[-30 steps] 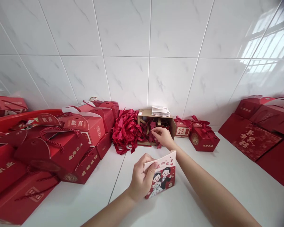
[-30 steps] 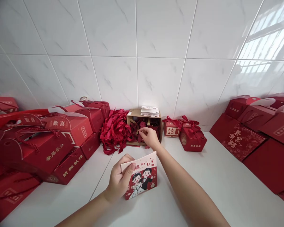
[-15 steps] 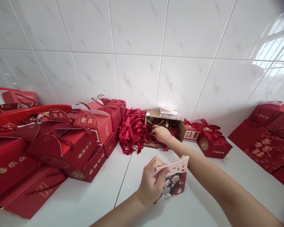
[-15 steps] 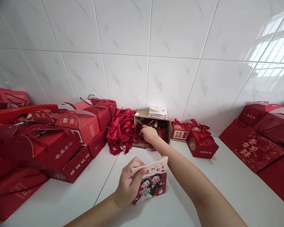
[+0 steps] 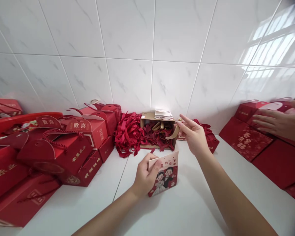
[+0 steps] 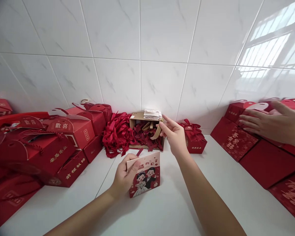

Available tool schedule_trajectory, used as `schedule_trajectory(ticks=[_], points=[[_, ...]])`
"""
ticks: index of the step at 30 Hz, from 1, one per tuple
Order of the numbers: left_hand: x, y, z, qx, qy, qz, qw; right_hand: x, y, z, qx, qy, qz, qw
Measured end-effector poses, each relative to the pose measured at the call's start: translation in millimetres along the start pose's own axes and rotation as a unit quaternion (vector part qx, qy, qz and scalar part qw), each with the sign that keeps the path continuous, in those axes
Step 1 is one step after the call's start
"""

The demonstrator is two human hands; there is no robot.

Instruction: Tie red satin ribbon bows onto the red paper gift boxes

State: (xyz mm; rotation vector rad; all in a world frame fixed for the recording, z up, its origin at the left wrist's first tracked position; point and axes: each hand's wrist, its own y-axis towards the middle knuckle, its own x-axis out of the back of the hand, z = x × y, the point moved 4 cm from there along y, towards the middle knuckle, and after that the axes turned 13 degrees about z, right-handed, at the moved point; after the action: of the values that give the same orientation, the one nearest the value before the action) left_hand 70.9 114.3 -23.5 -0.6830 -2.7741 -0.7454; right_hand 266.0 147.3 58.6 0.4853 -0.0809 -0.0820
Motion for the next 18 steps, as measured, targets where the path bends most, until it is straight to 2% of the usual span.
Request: schedule_trajectory(ticks=[3, 5, 7, 10, 12, 16, 18], points=[[10.9, 4, -28, -0.039, 0.071, -0.072, 0.994, 12, -18, 16, 0.009, 0.083, -0.005, 0.996], [22.6, 7, -59, -0.092, 0.146, -0.141, 0.975, 11, -28, 26, 0.017, 0.124, 0.015, 0.992], [32.5, 10, -95, -0.144, 0.199, -0.171, 0.954, 6, -37, 35, 0.027, 0.141, 0.050, 0.988], [38.8, 16, -140, -0.152, 0.250, -0.124, 0.948, -8, -49, 47, 0.036, 0.161, 0.122, 0.979], [38.7, 15, -155, -0.128, 0.258, -0.088, 0.954, -19, -59, 53, 0.033, 0.170, 0.173, 0.969], [26.3, 7, -157, -0.098, 0.232, 0.067, 0.966, -40, -77, 63, 0.000, 0.203, 0.276, 0.940], [23.7, 3, -153, -0.094, 0.189, 0.120, 0.970, -45, -84, 67, -0.005, 0.218, 0.306, 0.927]])
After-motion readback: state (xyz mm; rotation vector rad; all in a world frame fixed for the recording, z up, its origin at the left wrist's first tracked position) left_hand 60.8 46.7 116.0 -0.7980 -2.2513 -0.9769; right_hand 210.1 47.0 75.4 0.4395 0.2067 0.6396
